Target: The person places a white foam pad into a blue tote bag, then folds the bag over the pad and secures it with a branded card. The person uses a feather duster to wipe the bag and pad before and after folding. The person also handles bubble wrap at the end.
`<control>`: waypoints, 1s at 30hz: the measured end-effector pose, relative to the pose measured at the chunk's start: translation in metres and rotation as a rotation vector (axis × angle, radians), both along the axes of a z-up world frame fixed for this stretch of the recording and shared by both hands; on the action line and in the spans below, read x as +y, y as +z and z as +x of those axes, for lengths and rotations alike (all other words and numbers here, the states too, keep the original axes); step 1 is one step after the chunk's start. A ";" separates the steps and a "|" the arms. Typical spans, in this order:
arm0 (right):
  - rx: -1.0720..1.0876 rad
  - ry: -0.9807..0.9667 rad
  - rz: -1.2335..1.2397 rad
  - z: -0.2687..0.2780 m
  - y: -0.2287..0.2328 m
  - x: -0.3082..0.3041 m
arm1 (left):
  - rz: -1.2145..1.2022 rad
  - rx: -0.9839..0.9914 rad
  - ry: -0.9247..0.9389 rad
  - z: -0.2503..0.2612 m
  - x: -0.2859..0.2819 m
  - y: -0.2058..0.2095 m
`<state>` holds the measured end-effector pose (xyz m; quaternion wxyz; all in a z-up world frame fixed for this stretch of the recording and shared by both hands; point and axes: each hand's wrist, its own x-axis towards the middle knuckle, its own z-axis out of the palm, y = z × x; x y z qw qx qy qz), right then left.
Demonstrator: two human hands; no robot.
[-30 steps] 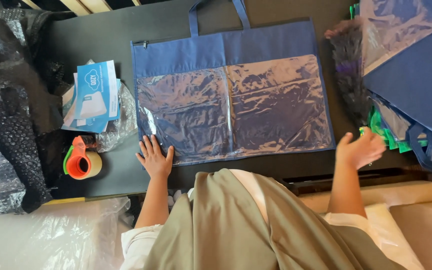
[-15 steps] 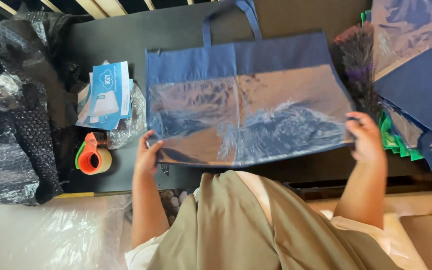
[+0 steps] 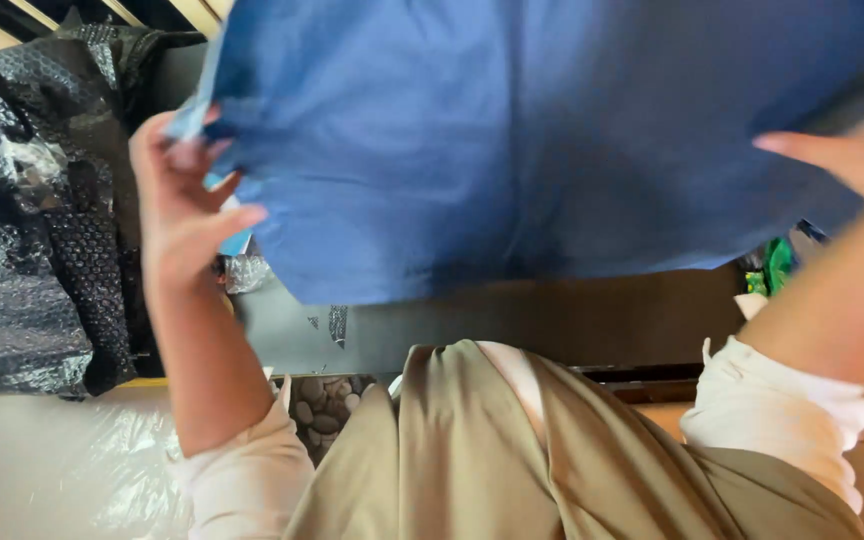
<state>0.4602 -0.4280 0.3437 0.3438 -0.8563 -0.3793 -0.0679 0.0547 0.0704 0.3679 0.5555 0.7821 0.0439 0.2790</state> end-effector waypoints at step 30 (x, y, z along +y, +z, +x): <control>0.350 -0.076 -0.769 -0.076 -0.299 0.040 | 0.618 1.281 0.311 -0.037 -0.077 -0.314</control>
